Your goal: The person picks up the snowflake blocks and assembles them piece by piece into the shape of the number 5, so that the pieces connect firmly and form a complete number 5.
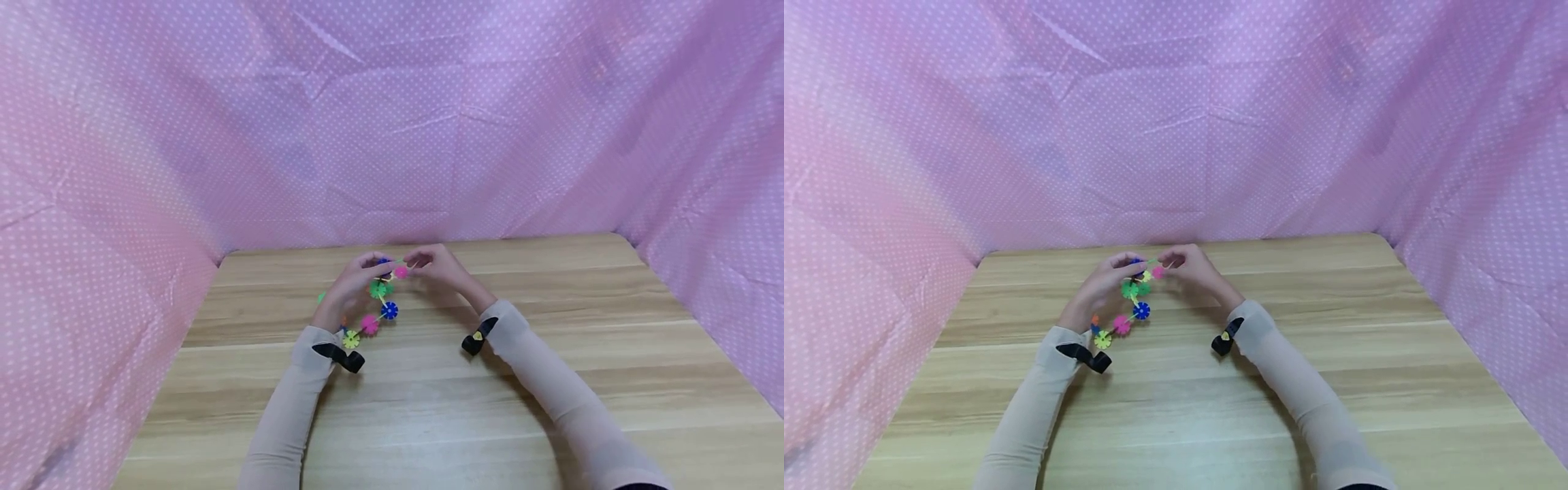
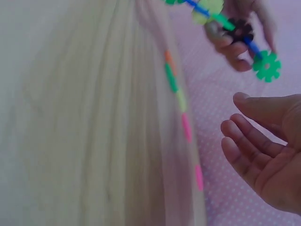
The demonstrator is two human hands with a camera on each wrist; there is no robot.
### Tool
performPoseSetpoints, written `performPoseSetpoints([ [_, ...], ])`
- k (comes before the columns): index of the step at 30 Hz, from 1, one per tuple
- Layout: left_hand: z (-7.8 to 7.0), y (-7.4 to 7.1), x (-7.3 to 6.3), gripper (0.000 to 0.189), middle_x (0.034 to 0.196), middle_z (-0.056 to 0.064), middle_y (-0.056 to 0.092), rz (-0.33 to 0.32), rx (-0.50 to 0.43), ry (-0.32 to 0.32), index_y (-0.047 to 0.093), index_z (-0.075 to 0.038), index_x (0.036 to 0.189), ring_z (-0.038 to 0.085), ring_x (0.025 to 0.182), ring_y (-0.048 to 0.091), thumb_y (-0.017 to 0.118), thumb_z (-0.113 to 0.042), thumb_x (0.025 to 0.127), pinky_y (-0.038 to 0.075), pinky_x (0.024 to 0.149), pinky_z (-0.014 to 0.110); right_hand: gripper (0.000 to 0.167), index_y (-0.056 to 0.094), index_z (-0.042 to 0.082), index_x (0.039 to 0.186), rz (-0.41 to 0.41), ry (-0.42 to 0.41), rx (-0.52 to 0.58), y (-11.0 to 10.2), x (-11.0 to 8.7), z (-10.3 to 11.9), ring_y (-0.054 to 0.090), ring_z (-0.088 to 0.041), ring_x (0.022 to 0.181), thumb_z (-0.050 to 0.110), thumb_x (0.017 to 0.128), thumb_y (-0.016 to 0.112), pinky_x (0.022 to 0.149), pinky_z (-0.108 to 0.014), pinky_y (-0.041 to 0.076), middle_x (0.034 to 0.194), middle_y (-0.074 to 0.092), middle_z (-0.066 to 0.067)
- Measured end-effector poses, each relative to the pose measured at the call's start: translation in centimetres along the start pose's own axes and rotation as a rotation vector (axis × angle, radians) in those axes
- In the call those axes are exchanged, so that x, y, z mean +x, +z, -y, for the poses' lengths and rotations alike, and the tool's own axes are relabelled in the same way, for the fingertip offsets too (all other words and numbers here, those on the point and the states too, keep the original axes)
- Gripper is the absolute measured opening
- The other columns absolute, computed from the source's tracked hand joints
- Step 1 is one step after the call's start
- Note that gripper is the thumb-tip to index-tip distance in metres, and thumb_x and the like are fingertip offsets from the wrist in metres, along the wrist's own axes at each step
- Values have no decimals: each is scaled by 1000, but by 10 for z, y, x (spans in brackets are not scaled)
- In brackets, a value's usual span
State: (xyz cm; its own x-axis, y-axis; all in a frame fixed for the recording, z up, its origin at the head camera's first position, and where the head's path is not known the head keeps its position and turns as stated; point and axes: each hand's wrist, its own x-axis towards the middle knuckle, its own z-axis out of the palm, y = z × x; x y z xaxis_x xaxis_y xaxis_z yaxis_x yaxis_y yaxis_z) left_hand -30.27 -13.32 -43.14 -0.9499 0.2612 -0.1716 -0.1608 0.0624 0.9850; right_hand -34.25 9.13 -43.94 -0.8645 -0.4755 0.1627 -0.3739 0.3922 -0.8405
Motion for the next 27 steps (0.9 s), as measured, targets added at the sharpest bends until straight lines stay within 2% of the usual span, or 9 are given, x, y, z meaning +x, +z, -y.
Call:
performPoseSetpoints([
  [2, -1, -2, -1, 29, 106, -1, 64, -3, -4, -5, 64, -8, 120, 18, 102, 60, 71, -25, 97, 49, 99, 35, 30, 70, -5, 118, 61, 38, -36, 0, 5, -4, 70, -27, 95, 1, 89, 75, 89, -34, 59, 107, 74, -21],
  [6, -3, -4, -3, 29, 108, 0, 65, 1, -8, -9, 64, -7, 120, 18, 104, 60, 70, -24, 97, 43, 110, 42, 34, 68, -6, 121, 158, 69, -39, 2, 15, -14, 70, -31, 102, 0, 89, 75, 93, -36, 59, 114, 73, -23],
  [9, -4, -5, -3, 27, 117, 11, 66, -5, -13, -7, 65, -7, 118, 17, 102, 61, 71, -23, 97, 44, 109, 41, 35, 67, -8, 121, 202, 63, -41, 5, 21, -21, 70, -31, 103, -1, 87, 76, 93, -35, 59, 116, 72, -24],
  [11, -3, -4, -3, 25, 116, 11, 67, -13, -17, -9, 66, -8, 116, 16, 100, 61, 72, -22, 96, 47, 104, 37, 34, 68, -7, 120, 225, 66, -54, 7, 24, -24, 69, -30, 101, 0, 87, 76, 93, -34, 59, 115, 72, -23],
  [13, -2, -4, -2, 24, 114, 10, 67, -17, -22, -8, 67, -7, 115, 16, 99, 61, 72, -20, 96, 49, 97, 33, 31, 69, -5, 119, 241, 62, -81, 8, 27, -26, 69, -26, 99, 2, 89, 75, 91, -32, 59, 113, 73, -20],
  [15, -2, -5, -2, 25, 107, 2, 68, -17, -19, -10, 67, -8, 116, 17, 100, 61, 72, -20, 96, 50, 96, 32, 28, 70, -4, 117, 253, 52, -103, 10, 29, -27, 68, -24, 97, 3, 91, 74, 90, -31, 59, 110, 74, -19],
  [17, -3, -6, -2, 26, 106, 0, 67, -13, -12, -10, 66, -7, 118, 17, 102, 61, 72, -21, 96, 49, 97, 32, 24, 71, -3, 116, 260, 37, -130, 11, 30, -26, 68, -23, 95, 4, 92, 73, 89, -32, 58, 107, 74, -18],
  [22, -6, -8, -4, 35, 117, 9, 67, -2, -3, -13, 64, -3, 126, 16, 102, 61, 69, -23, 98, 46, 102, 35, 20, 72, -3, 112, 269, 30, -155, 12, 35, -22, 67, -20, 91, 6, 94, 71, 88, -31, 58, 102, 74, -16],
  [27, -7, -10, -5, 42, 108, -1, 68, 15, 6, -10, 61, 0, 134, 20, 107, 62, 67, -22, 99, 46, 106, 38, 16, 70, -3, 106, 287, 64, -128, 11, 33, -21, 64, -19, 89, 1, 91, 73, 86, -29, 57, 99, 71, -15],
])
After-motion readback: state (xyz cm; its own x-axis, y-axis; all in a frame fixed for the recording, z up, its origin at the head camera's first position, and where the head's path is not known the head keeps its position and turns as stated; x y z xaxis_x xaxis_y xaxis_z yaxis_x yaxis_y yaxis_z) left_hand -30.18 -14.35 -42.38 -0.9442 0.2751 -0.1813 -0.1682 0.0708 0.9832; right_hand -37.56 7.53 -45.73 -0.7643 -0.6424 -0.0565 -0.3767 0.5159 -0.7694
